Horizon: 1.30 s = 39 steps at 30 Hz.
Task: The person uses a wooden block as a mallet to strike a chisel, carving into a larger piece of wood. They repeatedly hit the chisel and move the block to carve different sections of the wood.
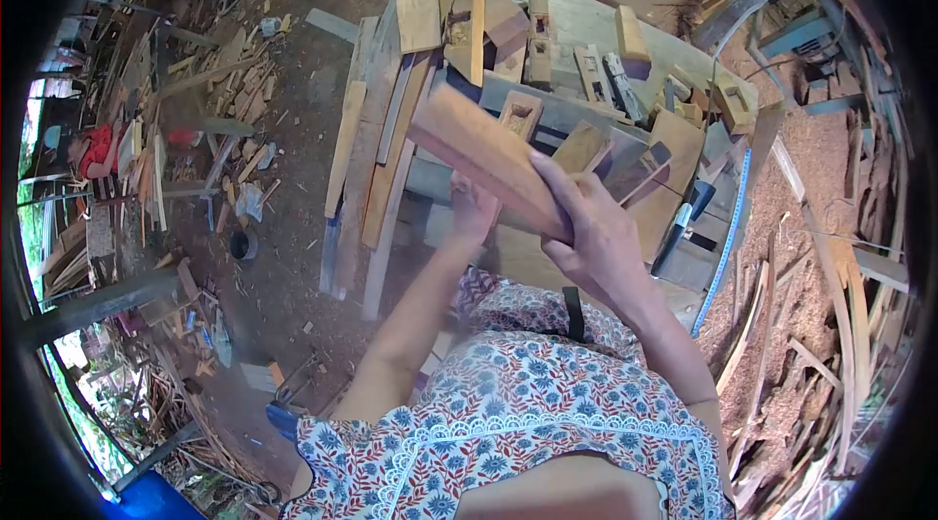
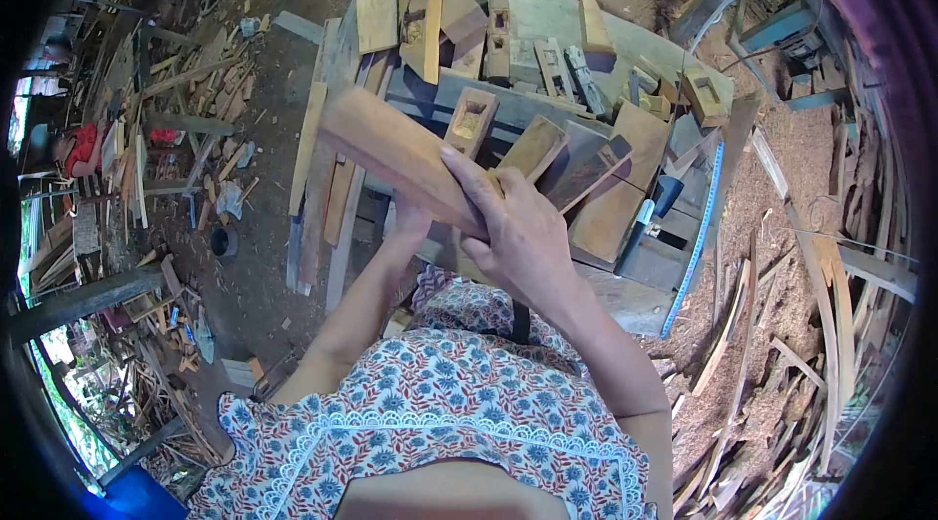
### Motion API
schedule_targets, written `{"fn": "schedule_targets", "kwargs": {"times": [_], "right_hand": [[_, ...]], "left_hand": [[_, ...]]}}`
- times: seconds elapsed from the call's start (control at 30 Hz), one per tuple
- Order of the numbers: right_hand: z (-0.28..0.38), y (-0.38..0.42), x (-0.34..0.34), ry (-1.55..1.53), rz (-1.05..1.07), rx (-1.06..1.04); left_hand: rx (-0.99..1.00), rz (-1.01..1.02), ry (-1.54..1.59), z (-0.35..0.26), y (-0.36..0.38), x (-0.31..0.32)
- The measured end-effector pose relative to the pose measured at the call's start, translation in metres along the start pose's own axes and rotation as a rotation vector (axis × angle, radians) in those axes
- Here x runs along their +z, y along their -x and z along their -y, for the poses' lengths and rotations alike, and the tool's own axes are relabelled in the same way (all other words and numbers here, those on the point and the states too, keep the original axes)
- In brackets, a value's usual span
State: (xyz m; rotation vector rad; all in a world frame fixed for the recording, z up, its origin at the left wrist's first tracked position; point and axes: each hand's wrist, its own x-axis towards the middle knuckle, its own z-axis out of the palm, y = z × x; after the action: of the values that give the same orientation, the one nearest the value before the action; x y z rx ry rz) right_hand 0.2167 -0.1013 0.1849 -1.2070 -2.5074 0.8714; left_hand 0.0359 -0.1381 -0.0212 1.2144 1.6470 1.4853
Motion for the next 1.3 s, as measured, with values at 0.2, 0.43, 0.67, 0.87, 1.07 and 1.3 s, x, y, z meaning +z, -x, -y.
{"fn": "schedule_targets", "kwargs": {"times": [0.2,0.43,0.67,0.87,1.07,1.3], "right_hand": [[-0.017,-0.014,0.031,-0.033,0.070,-0.029],[-0.043,0.014,0.025,-0.552,-0.120,0.336],[-0.082,0.061,0.026,-0.572,-0.348,0.569],[-0.086,0.073,0.038,-0.479,-0.302,0.590],[-0.048,0.052,0.023,-0.530,-0.160,0.530],[0.012,0.012,0.023,-0.210,-0.031,-0.132]], "left_hand": [[-0.133,-0.202,0.598,-0.040,-0.008,0.011],[-0.278,-0.187,-0.047,-0.050,-0.017,-0.039],[-0.261,-0.423,0.075,-0.040,-0.008,-0.050],[-0.281,-0.362,0.134,-0.046,-0.002,-0.037],[-0.311,-0.248,0.172,-0.047,0.002,-0.028],[-0.455,0.149,0.889,0.082,0.053,-0.069]]}}
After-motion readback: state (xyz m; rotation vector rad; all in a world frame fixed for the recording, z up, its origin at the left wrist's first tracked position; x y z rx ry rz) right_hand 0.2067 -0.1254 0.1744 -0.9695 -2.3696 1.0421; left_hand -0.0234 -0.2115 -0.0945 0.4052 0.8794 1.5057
